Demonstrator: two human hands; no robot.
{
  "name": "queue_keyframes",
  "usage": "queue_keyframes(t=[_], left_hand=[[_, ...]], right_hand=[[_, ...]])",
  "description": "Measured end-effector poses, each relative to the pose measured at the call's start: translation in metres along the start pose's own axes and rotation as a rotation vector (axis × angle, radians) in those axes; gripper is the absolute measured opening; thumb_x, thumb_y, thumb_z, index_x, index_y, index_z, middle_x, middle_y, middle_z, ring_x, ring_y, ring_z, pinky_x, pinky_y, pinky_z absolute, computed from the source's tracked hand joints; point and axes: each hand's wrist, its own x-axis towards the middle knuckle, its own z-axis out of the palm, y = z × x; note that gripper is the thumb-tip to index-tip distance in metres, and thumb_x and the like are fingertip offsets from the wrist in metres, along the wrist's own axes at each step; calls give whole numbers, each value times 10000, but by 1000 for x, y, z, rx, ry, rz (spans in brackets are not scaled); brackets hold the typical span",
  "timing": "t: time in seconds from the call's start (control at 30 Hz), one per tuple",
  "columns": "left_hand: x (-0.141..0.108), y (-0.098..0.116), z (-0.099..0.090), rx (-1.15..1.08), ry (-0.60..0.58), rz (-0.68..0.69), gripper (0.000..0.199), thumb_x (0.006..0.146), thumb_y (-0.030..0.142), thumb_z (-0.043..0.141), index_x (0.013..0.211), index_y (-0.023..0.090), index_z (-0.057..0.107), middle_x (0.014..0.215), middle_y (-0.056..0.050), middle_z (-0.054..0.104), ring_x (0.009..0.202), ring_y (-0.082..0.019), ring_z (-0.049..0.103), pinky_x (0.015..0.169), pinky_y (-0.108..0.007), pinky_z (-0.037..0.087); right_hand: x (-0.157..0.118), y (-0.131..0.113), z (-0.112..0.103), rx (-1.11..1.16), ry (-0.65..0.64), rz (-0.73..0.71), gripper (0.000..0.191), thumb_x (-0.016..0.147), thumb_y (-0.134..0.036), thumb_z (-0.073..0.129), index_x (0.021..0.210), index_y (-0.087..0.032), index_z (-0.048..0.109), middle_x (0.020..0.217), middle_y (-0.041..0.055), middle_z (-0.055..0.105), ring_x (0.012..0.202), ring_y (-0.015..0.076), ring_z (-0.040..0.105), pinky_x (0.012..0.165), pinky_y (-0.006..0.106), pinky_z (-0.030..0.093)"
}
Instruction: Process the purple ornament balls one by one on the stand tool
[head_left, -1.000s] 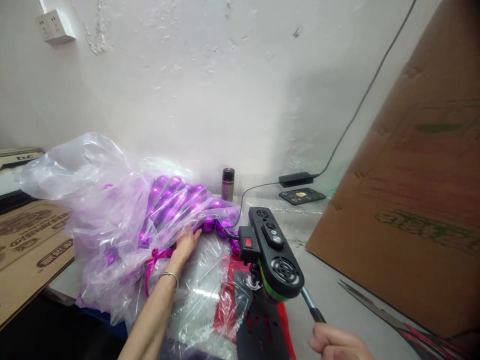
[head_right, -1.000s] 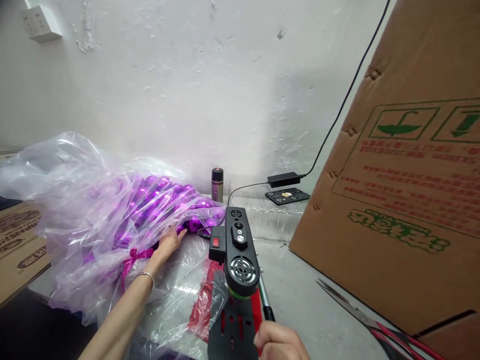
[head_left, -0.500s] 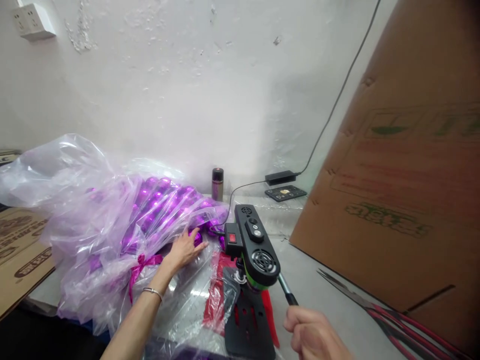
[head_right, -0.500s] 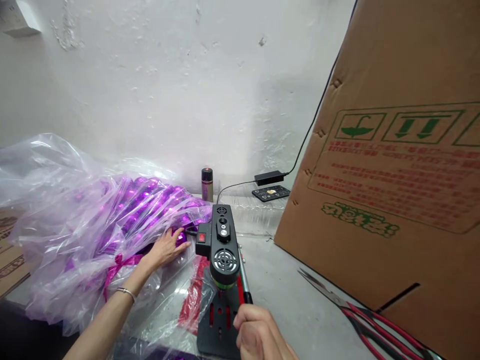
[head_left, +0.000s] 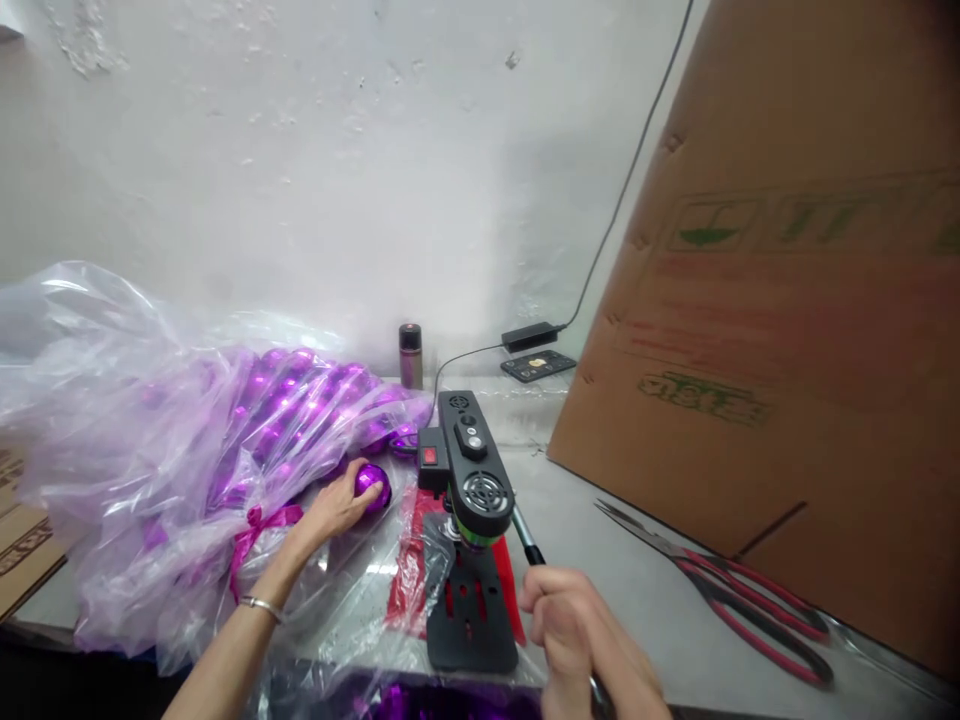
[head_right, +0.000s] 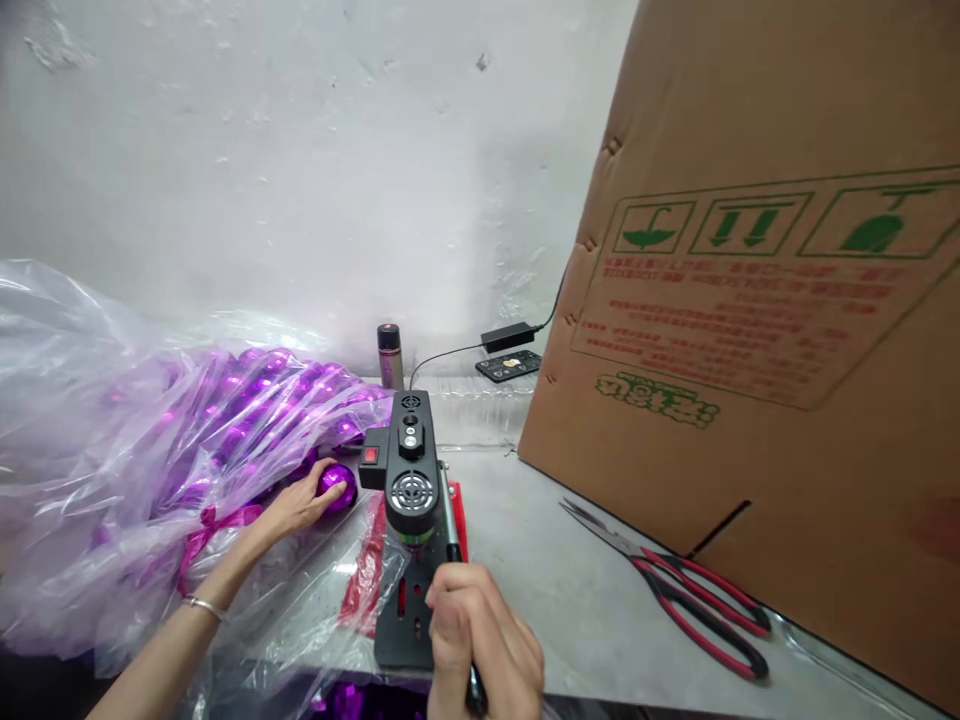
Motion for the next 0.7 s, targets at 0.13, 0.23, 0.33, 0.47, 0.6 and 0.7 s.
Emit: queue_keyframes(t=[0.13, 0.23, 0.33, 0.47, 0.6, 0.7], left_hand=[[-6, 0, 5, -147, 70, 40, 721, 867, 626, 841, 1441, 226, 669, 1608, -228, 707, 1572, -495, 680, 1350, -615, 515], [-3, 7, 6, -302, 94, -11, 902, 652, 594, 987, 1397, 196, 673, 1636, -259, 650, 1658, -566, 569, 1426, -691, 417], [-8, 20, 8, -521, 85, -138, 930, 767, 720, 896, 1451, 140, 650, 1587, -310, 699, 1592, -572, 642, 1382, -743, 467], [-42, 38, 16, -860, -21, -233, 875, 1097, 833, 370, 1506, 115, 656, 1438, -279, 840, 1315, -404, 868, 1164, -587, 709], [-87, 52, 24, -1395, -169, -334, 829, 1003, 866, 747, 1380, 129, 801, 1384, -239, 889, 1273, -384, 886, 1149, -491, 740], [-108, 61, 35, -1670, -210, -375, 716, 852, 666, 1053, 1333, 172, 859, 1411, -188, 896, 1323, -382, 863, 1163, -463, 734]], right_hand=[[1, 10, -10, 18, -93, -110, 329, 1125, 18, 511, 932, -246, 540, 752, -25, 608, 694, 111, 687, 604, 218, 522], [0, 11, -10, 17, -84, -101, 333, 1115, 27, 512, 930, -247, 550, 746, -25, 600, 677, 117, 674, 607, 230, 527], [0, 10, -9, 15, -86, -106, 328, 1116, 20, 515, 931, -250, 537, 750, -24, 602, 679, 118, 676, 606, 227, 521], [12, 7, -8, -12, -107, -99, 314, 1116, 21, 510, 957, -247, 547, 776, -26, 631, 619, 91, 639, 559, 216, 473], [30, -1, -8, -43, -88, -118, 353, 1117, 18, 527, 903, -263, 513, 722, -45, 575, 600, 90, 601, 567, 231, 465], [41, -6, -7, -51, -110, -109, 369, 1109, 16, 550, 872, -264, 517, 703, -50, 530, 587, 92, 562, 548, 237, 450]])
